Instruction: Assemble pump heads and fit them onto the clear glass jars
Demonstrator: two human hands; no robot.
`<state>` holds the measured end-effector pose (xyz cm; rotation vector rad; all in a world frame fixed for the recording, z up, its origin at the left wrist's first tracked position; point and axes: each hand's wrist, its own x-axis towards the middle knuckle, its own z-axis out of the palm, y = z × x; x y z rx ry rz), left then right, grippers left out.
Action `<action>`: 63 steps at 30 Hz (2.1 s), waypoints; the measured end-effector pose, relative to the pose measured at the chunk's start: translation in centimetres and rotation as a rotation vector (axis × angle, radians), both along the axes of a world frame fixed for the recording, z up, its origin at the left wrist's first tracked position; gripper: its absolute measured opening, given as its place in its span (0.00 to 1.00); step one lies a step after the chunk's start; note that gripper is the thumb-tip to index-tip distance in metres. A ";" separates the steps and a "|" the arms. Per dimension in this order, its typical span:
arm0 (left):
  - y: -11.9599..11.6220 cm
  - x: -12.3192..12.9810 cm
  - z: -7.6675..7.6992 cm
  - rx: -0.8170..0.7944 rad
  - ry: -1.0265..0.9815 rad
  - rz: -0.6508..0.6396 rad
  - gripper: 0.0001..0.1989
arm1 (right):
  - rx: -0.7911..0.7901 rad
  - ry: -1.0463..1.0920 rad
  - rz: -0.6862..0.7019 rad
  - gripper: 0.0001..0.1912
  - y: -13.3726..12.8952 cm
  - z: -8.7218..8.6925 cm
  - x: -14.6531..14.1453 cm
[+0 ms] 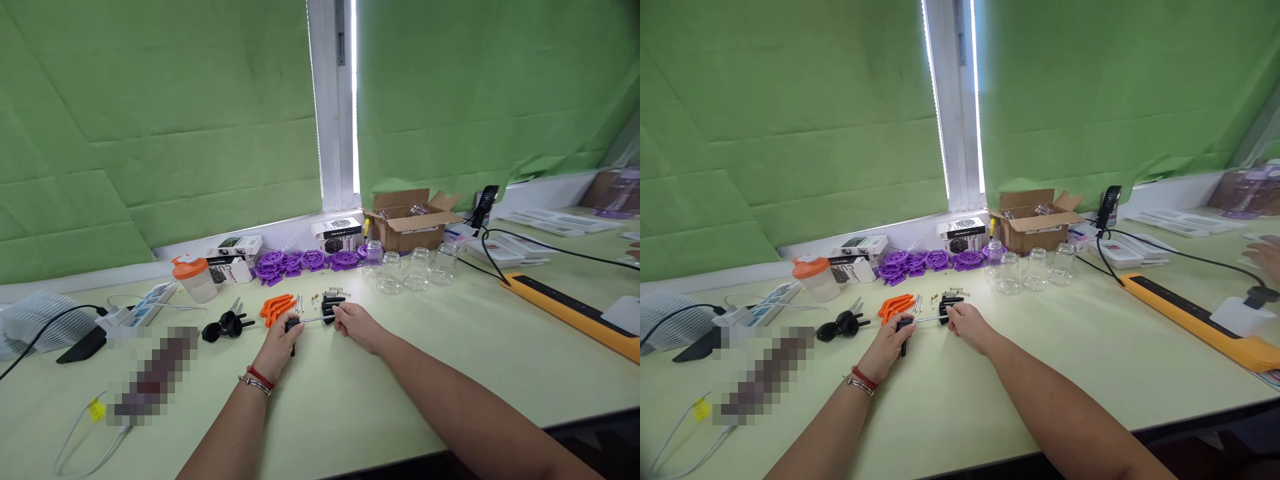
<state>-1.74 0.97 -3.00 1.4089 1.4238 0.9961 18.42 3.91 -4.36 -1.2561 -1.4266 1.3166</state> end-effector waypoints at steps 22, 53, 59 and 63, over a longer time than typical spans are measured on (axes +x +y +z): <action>0.3 -0.1 -0.2 0.030 0.005 -0.009 0.17 | -0.031 0.019 0.065 0.10 0.3 -0.4 0.7; 0.1 -0.1 0.0 0.020 0.001 0.000 0.18 | -0.030 0.030 0.067 0.09 0.3 -0.4 0.7; -0.1 0.0 0.2 0.039 0.020 -0.009 0.17 | -0.027 0.019 0.066 0.12 0.5 -0.9 0.6; -0.1 0.1 0.3 0.030 0.017 -0.007 0.17 | -0.034 0.003 0.059 0.13 0.3 -0.7 0.5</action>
